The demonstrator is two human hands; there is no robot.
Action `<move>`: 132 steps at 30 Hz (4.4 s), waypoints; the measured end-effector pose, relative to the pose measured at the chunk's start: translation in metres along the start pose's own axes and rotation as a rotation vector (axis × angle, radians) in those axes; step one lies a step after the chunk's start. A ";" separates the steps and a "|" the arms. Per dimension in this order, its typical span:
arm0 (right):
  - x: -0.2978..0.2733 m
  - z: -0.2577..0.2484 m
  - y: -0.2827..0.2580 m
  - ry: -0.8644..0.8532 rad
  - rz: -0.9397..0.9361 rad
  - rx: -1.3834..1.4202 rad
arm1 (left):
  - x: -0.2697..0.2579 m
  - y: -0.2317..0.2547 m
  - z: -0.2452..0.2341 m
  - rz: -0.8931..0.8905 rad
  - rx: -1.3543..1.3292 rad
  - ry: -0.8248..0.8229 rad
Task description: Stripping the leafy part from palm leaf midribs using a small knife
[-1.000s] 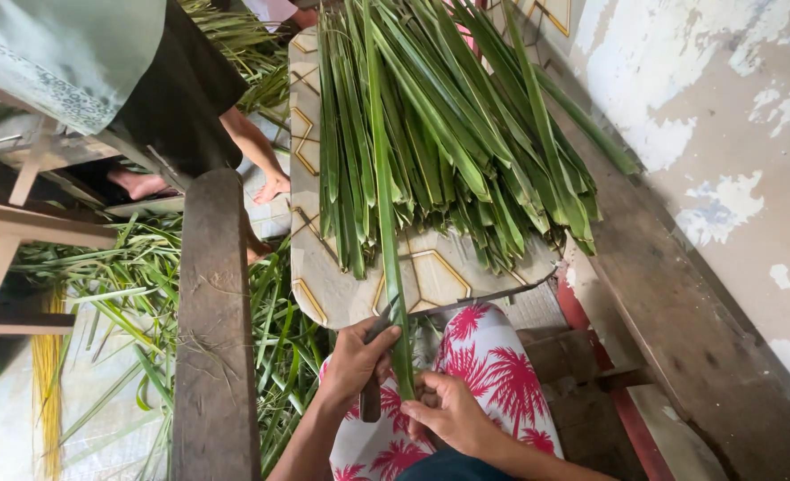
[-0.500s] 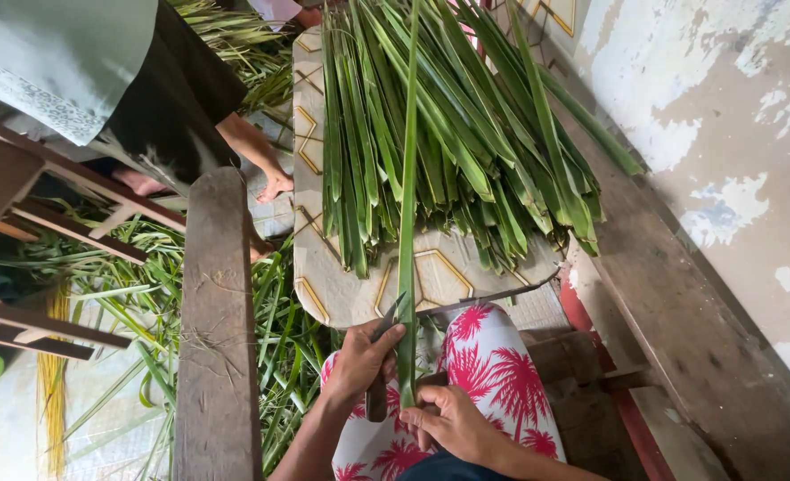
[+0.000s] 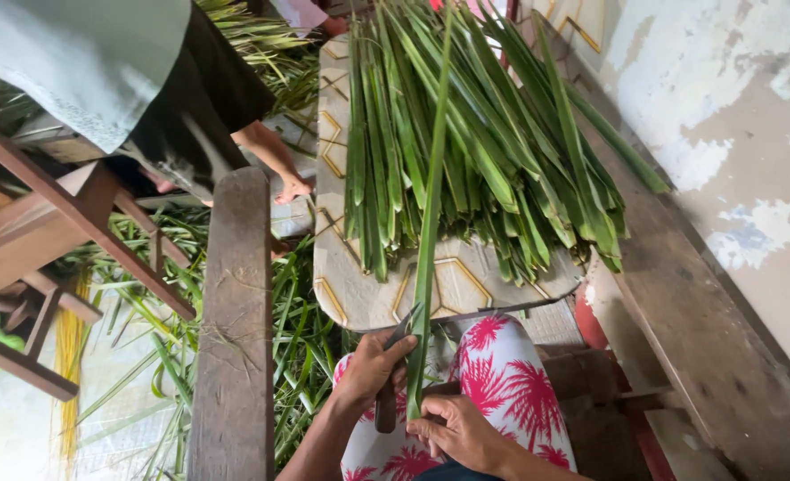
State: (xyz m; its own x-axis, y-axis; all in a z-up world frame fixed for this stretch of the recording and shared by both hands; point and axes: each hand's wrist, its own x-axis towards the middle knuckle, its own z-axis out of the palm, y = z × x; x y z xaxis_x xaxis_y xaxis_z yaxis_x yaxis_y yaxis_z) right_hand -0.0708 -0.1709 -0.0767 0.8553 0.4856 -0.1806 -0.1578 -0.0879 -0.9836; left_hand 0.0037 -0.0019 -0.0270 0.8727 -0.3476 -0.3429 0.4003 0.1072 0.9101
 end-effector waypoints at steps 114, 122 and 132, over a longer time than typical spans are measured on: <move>0.469 -0.056 -0.133 0.504 -0.236 -0.392 | 0.042 -0.004 -0.140 0.133 -0.485 0.340; 0.396 -0.057 -0.172 0.364 0.005 0.069 | 0.032 0.006 -0.135 0.098 -0.440 0.196; 0.318 -0.052 -0.146 0.382 -0.150 0.331 | 0.043 -0.012 -0.142 0.134 -0.469 0.317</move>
State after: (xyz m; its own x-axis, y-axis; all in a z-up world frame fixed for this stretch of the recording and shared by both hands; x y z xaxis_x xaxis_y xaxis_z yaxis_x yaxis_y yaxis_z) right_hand 0.2500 -0.0494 0.0098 0.9897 0.1149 -0.0858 -0.1141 0.2678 -0.9567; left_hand 0.0765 0.1142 -0.0861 0.9366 -0.0147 -0.3501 0.2983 0.5578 0.7746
